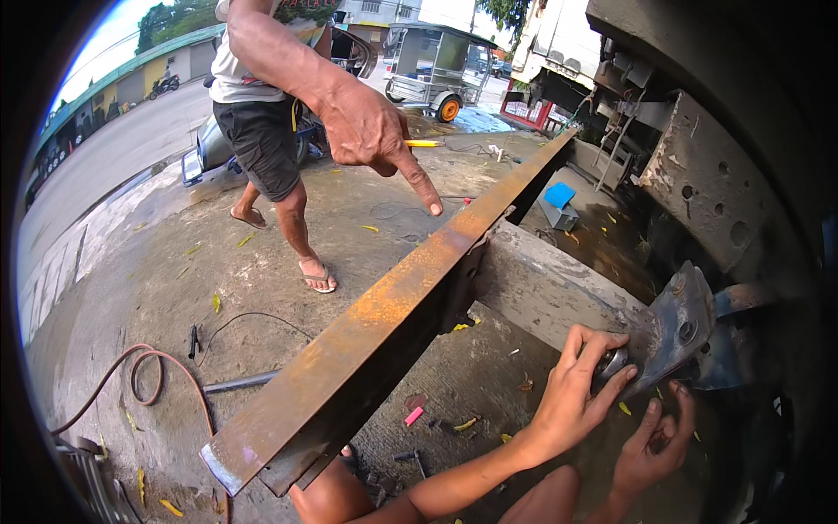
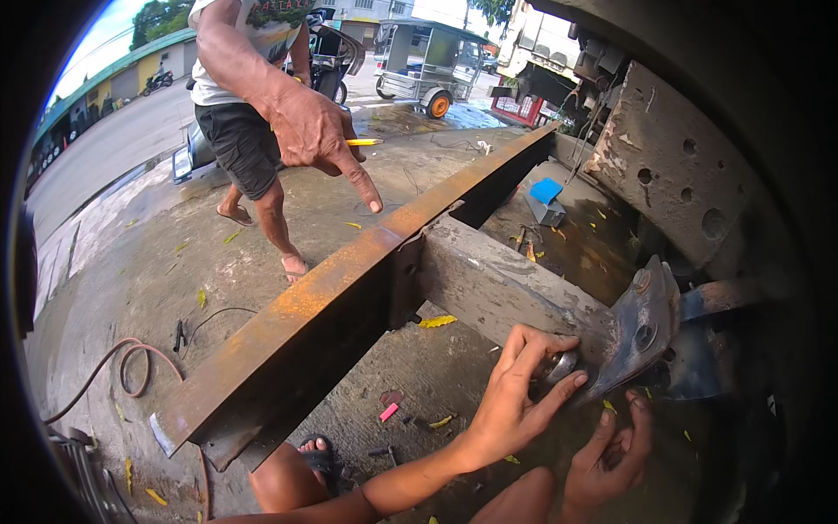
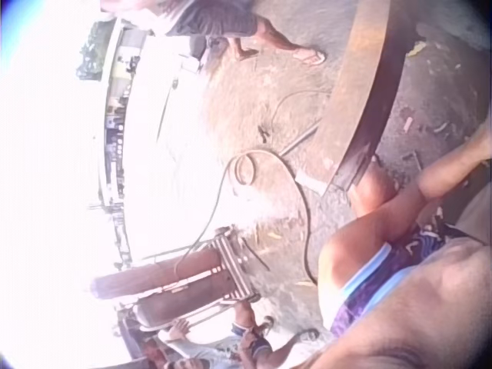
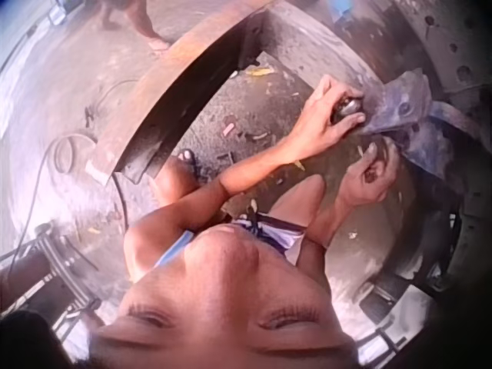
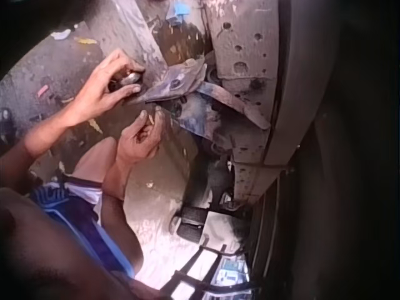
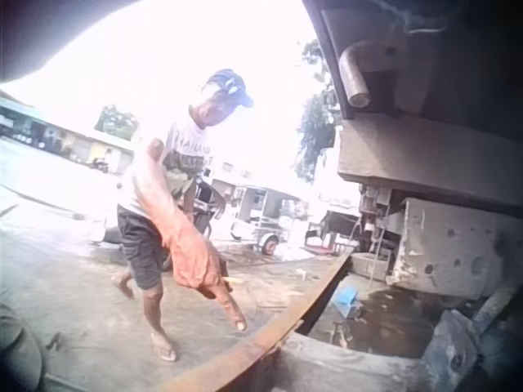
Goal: The person is assembling a metal frame by tightening bolts with a wrench. They are sitting on the ground and working on a large metal structure, using a wrench to secure bolts.
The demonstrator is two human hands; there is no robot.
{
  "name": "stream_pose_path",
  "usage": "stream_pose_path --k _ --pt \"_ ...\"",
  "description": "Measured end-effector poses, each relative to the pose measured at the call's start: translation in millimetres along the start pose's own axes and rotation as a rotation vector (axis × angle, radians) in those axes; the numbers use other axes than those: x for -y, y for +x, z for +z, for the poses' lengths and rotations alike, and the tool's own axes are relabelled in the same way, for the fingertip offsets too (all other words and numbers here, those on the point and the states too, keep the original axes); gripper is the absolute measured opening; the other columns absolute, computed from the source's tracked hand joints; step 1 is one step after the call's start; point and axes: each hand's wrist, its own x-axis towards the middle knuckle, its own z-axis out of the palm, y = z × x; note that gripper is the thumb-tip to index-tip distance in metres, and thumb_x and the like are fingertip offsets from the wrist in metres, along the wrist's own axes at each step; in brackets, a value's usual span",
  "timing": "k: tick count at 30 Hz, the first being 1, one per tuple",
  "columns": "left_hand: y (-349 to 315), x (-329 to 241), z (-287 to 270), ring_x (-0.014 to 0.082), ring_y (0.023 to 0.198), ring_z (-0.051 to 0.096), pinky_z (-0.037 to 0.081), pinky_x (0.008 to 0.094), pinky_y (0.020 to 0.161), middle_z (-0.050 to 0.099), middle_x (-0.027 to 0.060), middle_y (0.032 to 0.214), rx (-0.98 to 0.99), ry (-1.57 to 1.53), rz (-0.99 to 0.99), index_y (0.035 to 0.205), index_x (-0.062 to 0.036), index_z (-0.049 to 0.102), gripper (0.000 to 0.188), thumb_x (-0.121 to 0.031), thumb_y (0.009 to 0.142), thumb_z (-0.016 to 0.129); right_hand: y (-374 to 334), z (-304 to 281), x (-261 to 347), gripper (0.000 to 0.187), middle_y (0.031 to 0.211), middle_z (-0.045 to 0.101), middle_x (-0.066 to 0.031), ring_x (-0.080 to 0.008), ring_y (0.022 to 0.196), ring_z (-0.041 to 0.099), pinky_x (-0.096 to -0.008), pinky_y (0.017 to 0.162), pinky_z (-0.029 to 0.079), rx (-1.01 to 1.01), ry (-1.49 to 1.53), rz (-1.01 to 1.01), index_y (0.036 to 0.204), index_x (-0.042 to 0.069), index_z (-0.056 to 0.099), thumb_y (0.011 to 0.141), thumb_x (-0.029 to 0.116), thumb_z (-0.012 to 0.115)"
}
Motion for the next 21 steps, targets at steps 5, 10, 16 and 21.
stream_pose_path --k 5,10,16,21 --pt "4.2 -5.9 0.9 0.0192 0.095 0.055 0.049 0.0302 0.078 0.052 0.0103 0.105 -0.027 0.005 0.025 0.124 -0.0015 0.065 0.039 -0.010 0.089 0.079 4.6 8.5 -1.2 0.042 0.111 0.071 -0.0216 -0.0158 0.072 0.064 -0.0253 0.053 0.042 0.039 0.157 0.125 0.136 -0.006 0.051 0.098 0.000 0.067" --pt "0.1 -1.8 0.3 0.0195 0.095 0.056 0.049 0.0313 0.080 0.053 0.0105 0.107 -0.024 0.010 0.000 0.126 -0.0022 0.064 0.040 -0.012 0.090 0.079 6.7 14.1 -11.3 0.049 0.114 0.070 -0.0198 -0.0118 0.067 0.057 -0.0245 0.051 0.039 -0.049 0.125 0.034 0.141 -0.004 0.045 0.097 -0.003 0.066" --pt "-1.3 -0.2 1.4 0.0267 0.101 0.061 0.051 0.0352 0.086 0.053 0.0141 0.110 -0.025 -0.033 0.017 0.126 -0.0012 0.063 0.039 -0.013 0.091 0.076 -2.8 5.9 -10.3 0.055 0.121 0.067 -0.0214 -0.0146 0.071 0.056 -0.0234 0.059 0.043 0.114 0.118 0.112 0.146 -0.003 0.040 0.097 -0.001 0.066" --pt "-1.5 -0.4 0.3 0.0312 0.100 0.063 0.052 0.0389 0.088 0.053 0.0156 0.111 -0.024 -0.107 -0.019 0.125 -0.0010 0.061 0.036 -0.013 0.094 0.074 -5.1 17.9 -16.1 0.064 0.130 0.064 -0.0240 -0.0109 0.066 0.047 -0.0212 0.057 0.039 -0.005 0.211 0.094 0.149 -0.001 0.035 0.095 -0.002 0.068"
